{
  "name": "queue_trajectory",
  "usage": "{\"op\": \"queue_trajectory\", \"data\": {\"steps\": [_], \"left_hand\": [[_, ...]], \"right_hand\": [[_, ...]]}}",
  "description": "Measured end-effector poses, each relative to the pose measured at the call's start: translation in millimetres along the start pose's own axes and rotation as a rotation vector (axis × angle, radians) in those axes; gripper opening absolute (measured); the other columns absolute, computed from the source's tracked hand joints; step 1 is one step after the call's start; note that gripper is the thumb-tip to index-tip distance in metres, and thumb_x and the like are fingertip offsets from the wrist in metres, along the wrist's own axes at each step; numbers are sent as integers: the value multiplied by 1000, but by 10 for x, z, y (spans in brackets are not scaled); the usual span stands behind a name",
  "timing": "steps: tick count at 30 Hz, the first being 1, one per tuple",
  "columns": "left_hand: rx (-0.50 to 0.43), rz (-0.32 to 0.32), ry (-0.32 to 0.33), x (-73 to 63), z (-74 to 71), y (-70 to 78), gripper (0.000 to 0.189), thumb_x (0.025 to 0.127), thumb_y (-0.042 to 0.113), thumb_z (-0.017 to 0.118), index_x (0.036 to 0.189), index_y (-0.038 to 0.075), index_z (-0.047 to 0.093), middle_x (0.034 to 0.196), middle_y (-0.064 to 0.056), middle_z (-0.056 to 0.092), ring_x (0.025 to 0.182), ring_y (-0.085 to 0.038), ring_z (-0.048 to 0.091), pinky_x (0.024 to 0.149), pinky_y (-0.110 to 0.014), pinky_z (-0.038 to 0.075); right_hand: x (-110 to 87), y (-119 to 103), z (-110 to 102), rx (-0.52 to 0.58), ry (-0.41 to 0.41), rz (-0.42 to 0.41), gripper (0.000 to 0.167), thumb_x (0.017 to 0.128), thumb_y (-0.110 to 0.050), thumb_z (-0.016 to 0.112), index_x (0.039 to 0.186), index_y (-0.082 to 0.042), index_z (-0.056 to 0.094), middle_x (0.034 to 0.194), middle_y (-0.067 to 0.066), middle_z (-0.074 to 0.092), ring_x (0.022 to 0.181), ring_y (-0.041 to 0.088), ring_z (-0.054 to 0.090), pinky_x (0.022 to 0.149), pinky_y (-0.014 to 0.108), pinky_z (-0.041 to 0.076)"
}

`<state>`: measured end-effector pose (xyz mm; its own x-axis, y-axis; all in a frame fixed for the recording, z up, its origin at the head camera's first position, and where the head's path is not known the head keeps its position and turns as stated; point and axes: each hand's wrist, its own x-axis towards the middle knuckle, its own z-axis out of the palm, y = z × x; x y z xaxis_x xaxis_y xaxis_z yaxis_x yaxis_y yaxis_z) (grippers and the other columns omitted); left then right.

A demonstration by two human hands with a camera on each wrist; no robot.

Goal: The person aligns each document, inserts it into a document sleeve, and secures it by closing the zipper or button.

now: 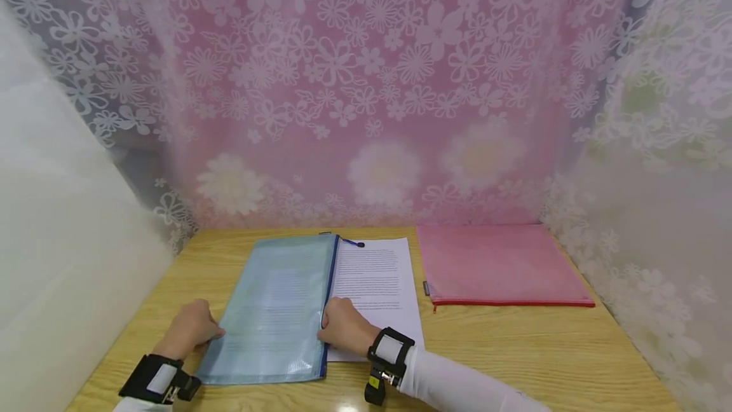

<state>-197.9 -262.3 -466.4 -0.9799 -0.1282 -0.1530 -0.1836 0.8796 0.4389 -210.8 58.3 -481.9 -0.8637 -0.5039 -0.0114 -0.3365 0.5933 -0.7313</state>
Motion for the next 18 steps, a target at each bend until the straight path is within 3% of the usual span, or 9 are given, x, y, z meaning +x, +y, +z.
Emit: {"op": "queue_trajectory", "data": {"steps": [4, 11, 18], "left_hand": [[14, -20, -5, 39, -52, -54, 32, 81, 1, 81, 93, -16, 57, 64, -12, 55, 44, -16, 53, 43, -25, 42], [51, 3, 0, 106, -122, -138, 29, 80, 3, 82, 83, -11, 57, 64, -12, 55, 46, -19, 55, 46, -28, 44], [125, -18, -19, 175, -231, -189, 34, 81, 8, 83, 88, -14, 59, 73, -16, 58, 59, -25, 60, 56, -34, 50]], "right_hand": [[60, -48, 48, 10, -10, 13, 39, 84, -1, 77, 50, -9, 60, 43, -10, 52, 38, 1, 51, 41, 15, 38], [163, -122, 103, 19, -13, 24, 46, 83, 0, 76, 46, -12, 51, 39, -10, 46, 35, 1, 47, 39, 15, 34], [286, -195, 150, -6, -22, 8, 49, 84, 1, 75, 45, -13, 48, 38, -11, 40, 32, 2, 45, 37, 15, 32]]}}
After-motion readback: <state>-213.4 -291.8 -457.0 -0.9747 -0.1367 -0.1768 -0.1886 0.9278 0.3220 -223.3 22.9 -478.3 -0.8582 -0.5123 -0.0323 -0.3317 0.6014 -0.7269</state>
